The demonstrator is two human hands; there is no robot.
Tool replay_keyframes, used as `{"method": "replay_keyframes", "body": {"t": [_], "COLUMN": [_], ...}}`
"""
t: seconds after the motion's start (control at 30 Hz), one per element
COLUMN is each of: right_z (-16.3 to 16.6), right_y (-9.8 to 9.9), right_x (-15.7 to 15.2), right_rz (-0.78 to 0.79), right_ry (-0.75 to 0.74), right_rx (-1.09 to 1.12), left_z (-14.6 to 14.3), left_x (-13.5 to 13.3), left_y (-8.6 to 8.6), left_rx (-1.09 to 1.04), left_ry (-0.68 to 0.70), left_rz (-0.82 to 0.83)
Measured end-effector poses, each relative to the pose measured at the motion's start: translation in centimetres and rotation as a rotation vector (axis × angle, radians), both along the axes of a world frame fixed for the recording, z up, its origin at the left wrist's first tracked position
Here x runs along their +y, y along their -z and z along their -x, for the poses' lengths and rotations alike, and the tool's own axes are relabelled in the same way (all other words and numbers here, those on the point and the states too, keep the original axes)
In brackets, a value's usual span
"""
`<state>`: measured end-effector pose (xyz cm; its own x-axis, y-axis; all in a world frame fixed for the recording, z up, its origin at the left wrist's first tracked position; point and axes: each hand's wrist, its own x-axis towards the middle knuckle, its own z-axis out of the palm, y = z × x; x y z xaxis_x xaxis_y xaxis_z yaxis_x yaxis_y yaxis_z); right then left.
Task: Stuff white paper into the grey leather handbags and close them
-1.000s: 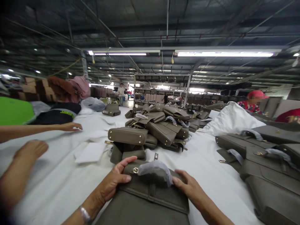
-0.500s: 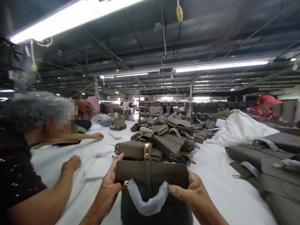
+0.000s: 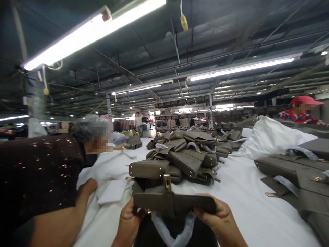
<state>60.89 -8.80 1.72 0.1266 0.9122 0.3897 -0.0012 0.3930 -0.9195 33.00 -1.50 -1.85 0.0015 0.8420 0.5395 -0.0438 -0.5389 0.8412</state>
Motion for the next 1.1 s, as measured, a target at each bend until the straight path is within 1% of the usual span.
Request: {"method": "replay_keyframes", "body": {"t": [0.1, 0.17, 0.23, 0.27, 0.3, 0.33, 0.37, 0.4, 0.47, 0.5, 0.53, 0.57, 0.6, 0.63, 0.67, 0.7, 0.73, 0.8, 0.83, 0.9, 0.93, 0.97, 1.0, 1.03, 1.07, 1.1], "right_z": [-1.4, -2.4, -3.1, -3.3, -3.4, -3.4, -3.4, -3.2, -2.9, -2.8, -2.6, -2.4, -2.2, -2.0, -1.8, -1.6, -1.4, -1.5, -1.8, -3.0, -3.7, -4.5, -5.1, -5.5, -5.7, -5.5], "right_y": [2.6, 4.3, 5.4, 5.6, 5.6, 5.4, 5.1, 4.8, 4.1, 3.8, 3.5, 3.1, 2.6, 1.9, 1.2, 0.4, -0.5, -2.0, -2.6, -3.3, -3.4, -3.3, -3.1, -2.7, -2.3, -1.7], "right_x": [1.6, 2.5, 2.9, 2.9, 2.8, 2.7, 2.5, 2.4, 2.1, 1.9, 1.6, 1.2, 0.6, 0.0, -0.7, -1.3, -1.9, -2.9, -3.2, -3.4, -3.3, -3.1, -2.8, -2.4, -2.0, -1.6], "right_rz": [-0.265, -0.41, -0.454, -0.468, -0.485, -0.507, -0.539, -0.572, -0.593, -0.585, -0.573, -0.544, -0.508, -0.478, -0.444, -0.407, -0.368, -0.286, -0.239, -0.127, -0.067, -0.015, 0.014, 0.013, -0.003, -0.016], "right_ry": [-0.09, -0.097, -0.066, -0.062, -0.062, -0.069, -0.079, -0.089, -0.108, -0.114, -0.117, -0.121, -0.13, -0.146, -0.171, -0.203, -0.243, -0.33, -0.378, -0.495, -0.571, -0.63, -0.636, -0.582, -0.483, -0.365], "right_rx": [-0.356, -0.545, -0.633, -0.65, -0.66, -0.67, -0.676, -0.68, -0.722, -0.758, -0.793, -0.835, -0.884, -0.931, -0.976, -1.02, -1.057, -1.111, -1.118, -1.04, -0.925, -0.758, -0.574, -0.425, -0.338, -0.317], "left_z": [-0.3, 0.3, 1.8, 3.0, 4.2, 5.4, 6.4, 7.0, 7.0, 6.3, 5.1, 3.6, 2.0, 0.4, -1.1, -2.4, -3.3, -4.4, -4.5, -4.2, -3.9, -3.6, -3.4, -3.2, -3.2, -3.2], "left_x": [0.6, 1.0, 1.5, 1.6, 1.6, 1.6, 1.4, 1.0, 0.1, -0.5, -1.0, -1.4, -1.7, -1.8, -1.8, -1.7, -1.6, -1.3, -1.2, -1.2, -1.2, -1.2, -1.2, -1.3, -1.3, -1.2], "left_y": [1.1, 2.0, 2.3, 2.0, 1.4, 0.5, -0.9, -2.5, -6.3, -8.2, -9.9, -11.3, -12.2, -12.7, -12.5, -11.9, -10.7, -7.6, -5.9, -2.8, -1.6, -0.8, -0.2, 0.1, 0.3, 0.3], "left_rx": [0.05, 0.098, 0.247, 0.372, 0.51, 0.645, 0.754, 0.815, 0.818, 0.778, 0.748, 0.735, 0.757, 0.815, 0.894, 0.986, 1.074, 1.191, 1.203, 1.154, 1.12, 1.093, 1.078, 1.079, 1.087, 1.094], "left_ry": [-0.083, -0.097, -0.062, -0.024, 0.021, 0.059, 0.082, 0.07, 0.009, -0.018, -0.009, 0.037, 0.087, 0.121, 0.129, 0.125, 0.109, 0.052, 0.002, -0.159, -0.245, -0.314, -0.363, -0.391, -0.405, -0.416], "left_rz": [-0.18, -0.306, -0.386, -0.419, -0.454, -0.48, -0.48, -0.448, -0.306, -0.216, -0.132, -0.071, -0.045, -0.047, -0.059, -0.087, -0.123, -0.216, -0.276, -0.421, -0.504, -0.586, -0.657, -0.711, -0.744, -0.757]}}
